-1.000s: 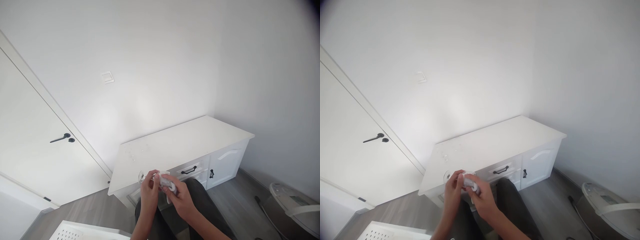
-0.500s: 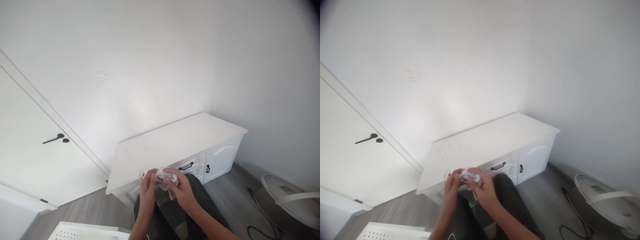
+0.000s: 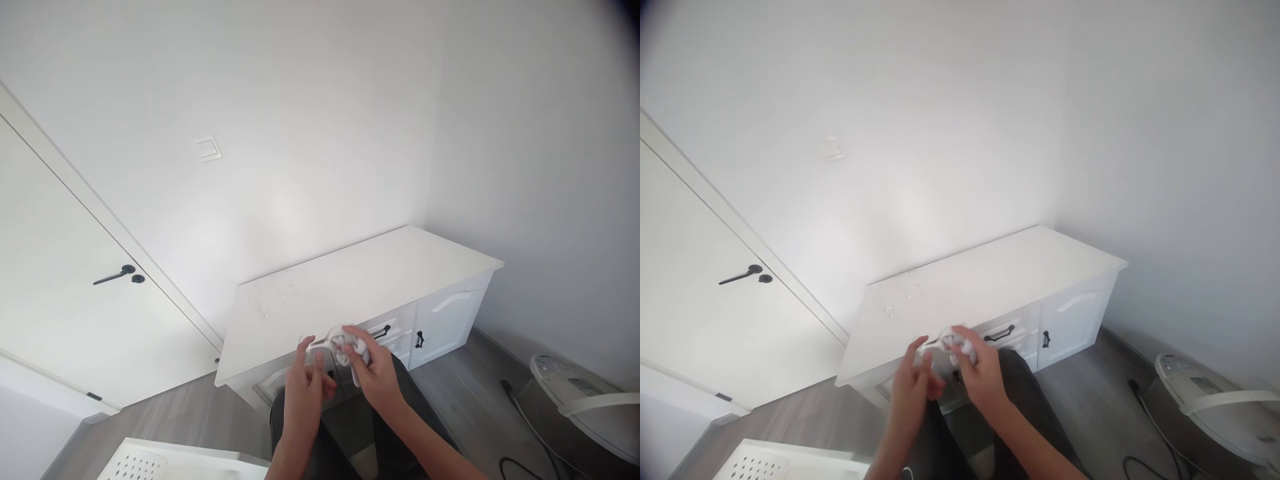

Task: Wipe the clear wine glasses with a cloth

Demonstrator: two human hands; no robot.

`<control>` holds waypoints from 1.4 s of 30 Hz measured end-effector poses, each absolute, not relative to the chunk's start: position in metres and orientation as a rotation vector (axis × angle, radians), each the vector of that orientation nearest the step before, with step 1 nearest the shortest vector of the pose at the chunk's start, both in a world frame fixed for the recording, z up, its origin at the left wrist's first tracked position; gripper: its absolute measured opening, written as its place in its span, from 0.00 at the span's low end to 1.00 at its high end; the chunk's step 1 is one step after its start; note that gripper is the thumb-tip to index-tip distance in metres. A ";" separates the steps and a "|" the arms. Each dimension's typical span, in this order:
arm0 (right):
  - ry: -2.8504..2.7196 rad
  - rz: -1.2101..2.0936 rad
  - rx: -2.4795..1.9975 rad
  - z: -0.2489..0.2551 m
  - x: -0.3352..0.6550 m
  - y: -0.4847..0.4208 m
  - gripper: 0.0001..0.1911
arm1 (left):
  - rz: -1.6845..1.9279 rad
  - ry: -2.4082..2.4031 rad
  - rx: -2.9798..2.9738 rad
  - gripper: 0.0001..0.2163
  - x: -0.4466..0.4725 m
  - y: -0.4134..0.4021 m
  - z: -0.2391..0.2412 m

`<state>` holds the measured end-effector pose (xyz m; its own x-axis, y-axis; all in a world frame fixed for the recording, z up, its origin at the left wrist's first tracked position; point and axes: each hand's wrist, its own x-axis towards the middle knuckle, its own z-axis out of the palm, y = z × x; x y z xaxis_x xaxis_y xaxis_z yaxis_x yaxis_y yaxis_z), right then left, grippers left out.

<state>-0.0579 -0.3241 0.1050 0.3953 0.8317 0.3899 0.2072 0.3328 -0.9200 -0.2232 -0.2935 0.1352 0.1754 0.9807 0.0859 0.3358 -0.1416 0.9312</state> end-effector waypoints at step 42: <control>-0.891 1.203 -1.104 0.146 -0.032 -0.311 0.13 | 0.676 1.102 2.494 0.08 -0.219 -0.304 0.116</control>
<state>-0.0317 -0.3111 0.1456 0.1672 0.9853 -0.0343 -0.2541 0.0094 -0.9671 -0.2190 -0.3037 0.1165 0.5880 0.7562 0.2872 0.5990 -0.6457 0.4736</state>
